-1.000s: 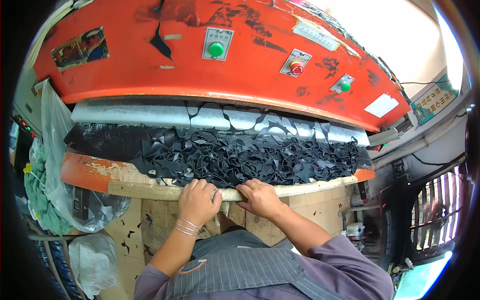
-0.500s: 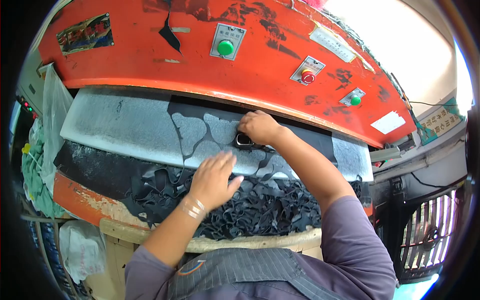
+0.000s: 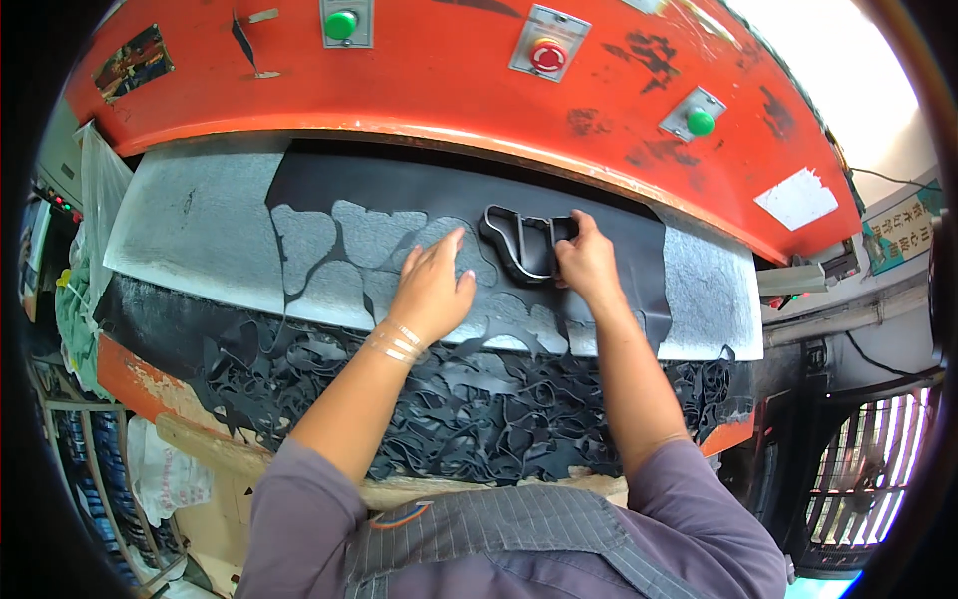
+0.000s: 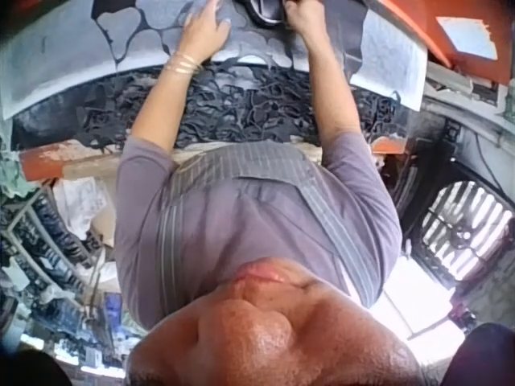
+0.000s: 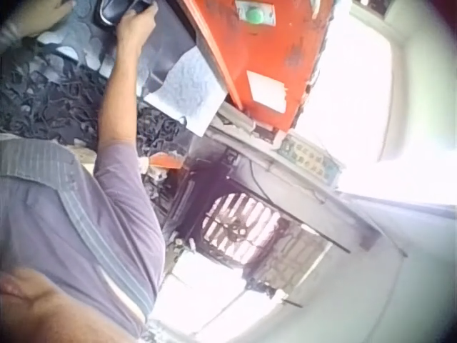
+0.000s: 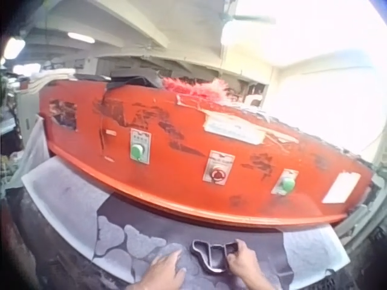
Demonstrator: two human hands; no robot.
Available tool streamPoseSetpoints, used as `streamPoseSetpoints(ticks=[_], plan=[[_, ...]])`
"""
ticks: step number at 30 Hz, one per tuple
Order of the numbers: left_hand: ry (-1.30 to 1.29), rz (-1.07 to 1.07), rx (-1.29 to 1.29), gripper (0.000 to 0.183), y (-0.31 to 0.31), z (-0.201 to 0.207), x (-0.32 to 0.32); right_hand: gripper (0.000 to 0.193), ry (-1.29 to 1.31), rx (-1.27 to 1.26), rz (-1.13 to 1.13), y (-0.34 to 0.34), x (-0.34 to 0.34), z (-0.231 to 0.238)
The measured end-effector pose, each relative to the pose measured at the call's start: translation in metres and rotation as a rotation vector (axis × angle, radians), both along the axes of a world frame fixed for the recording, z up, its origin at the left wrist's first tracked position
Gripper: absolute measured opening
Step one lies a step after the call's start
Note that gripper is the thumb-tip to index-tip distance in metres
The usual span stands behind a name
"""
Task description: Cutting leather components from sheets using a hydraulic die-cutting press.
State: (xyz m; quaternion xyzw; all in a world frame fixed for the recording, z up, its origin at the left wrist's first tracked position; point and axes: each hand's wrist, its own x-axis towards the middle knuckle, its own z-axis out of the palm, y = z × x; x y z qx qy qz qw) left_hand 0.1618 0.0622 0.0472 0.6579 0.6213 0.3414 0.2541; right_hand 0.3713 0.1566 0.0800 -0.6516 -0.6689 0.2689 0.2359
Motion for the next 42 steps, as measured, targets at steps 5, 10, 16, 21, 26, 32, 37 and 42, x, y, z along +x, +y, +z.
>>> streamPoseSetpoints(ticks=[5,10,16,21,26,32,37,42], plan=[[0.025,0.124,-0.019,0.068,0.015,-0.030,0.042,0.058,-0.115,0.176,0.098,-0.019,0.021,-0.025],[0.167,0.165,0.074,0.073,0.011,-0.036,0.044,0.080,-0.227,0.359,0.283,-0.054,0.029,-0.036],[0.115,0.174,0.059,0.074,0.013,-0.042,0.046,0.065,-0.107,0.465,0.265,-0.051,0.030,-0.047],[0.032,0.153,0.064,0.073,0.010,-0.038,0.037,0.060,-0.121,0.621,0.283,-0.058,0.023,-0.047],[0.064,0.148,0.105,0.072,0.013,-0.031,0.039,0.059,-0.231,0.676,0.267,-0.055,0.021,-0.048],[-0.054,0.108,0.027,0.074,0.004,-0.023,0.029,0.083,-0.346,0.415,0.233,-0.070,0.018,-0.037],[-0.272,0.381,0.294,0.026,-0.014,0.015,-0.045,0.084,-0.044,0.696,0.150,-0.088,0.045,0.003],[-0.053,0.602,1.095,0.024,-0.024,0.120,-0.091,0.035,0.353,0.910,-0.151,-0.066,0.067,0.093]])
